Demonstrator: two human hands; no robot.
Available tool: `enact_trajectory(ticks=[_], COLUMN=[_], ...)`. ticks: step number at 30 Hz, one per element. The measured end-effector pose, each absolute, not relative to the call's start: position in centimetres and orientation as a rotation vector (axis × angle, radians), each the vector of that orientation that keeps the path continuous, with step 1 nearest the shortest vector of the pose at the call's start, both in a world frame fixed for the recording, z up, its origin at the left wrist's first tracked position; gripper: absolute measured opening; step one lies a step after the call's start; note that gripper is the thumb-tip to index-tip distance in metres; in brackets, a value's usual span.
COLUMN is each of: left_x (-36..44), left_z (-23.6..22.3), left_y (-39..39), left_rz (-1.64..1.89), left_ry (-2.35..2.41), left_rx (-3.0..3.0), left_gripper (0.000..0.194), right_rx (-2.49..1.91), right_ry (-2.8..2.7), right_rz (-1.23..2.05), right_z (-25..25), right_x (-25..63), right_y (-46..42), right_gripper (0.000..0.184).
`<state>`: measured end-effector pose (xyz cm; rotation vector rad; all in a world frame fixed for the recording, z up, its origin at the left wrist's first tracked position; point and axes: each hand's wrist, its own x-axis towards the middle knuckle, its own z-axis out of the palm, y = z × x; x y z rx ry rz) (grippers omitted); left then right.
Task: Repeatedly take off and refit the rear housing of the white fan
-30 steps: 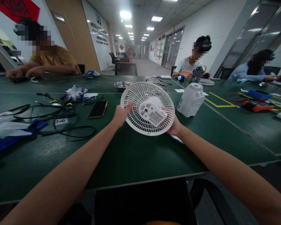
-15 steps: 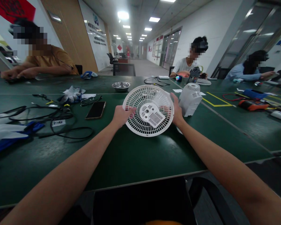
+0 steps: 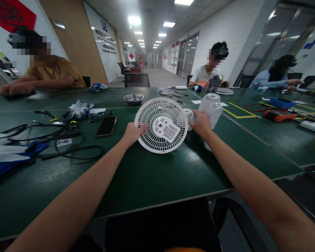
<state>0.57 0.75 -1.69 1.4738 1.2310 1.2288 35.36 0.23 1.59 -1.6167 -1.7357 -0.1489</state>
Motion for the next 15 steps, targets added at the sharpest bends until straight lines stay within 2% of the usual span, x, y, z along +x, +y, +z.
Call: enact_trajectory(ticks=[2, 6, 10, 15], left_x=[0.4, 0.4, 0.4, 0.6], left_z=[-1.9, -2.0, -1.9, -1.8], left_y=[0.9, 1.1, 1.0, 0.8], left_rz=[1.23, 1.223, 1.219, 1.242], left_ry=[1.227, 1.254, 1.254, 1.222], left_rx=[1.48, 1.485, 1.489, 1.475], left_gripper=[0.021, 0.021, 0.022, 0.023], right_rx=[-1.522, -1.558, -1.671, -1.739], right_ry=[-1.645, -1.298, -1.116, -1.068], right_rz=[-0.276, -0.451, -0.224, 0.014], right_z=[2.6, 3.5, 2.1, -0.3], right_x=[35.7, 37.3, 39.9, 41.7], right_y=[-0.3, -0.8, 0.6, 2.4], right_gripper=[0.052, 0.067, 0.083, 0.09])
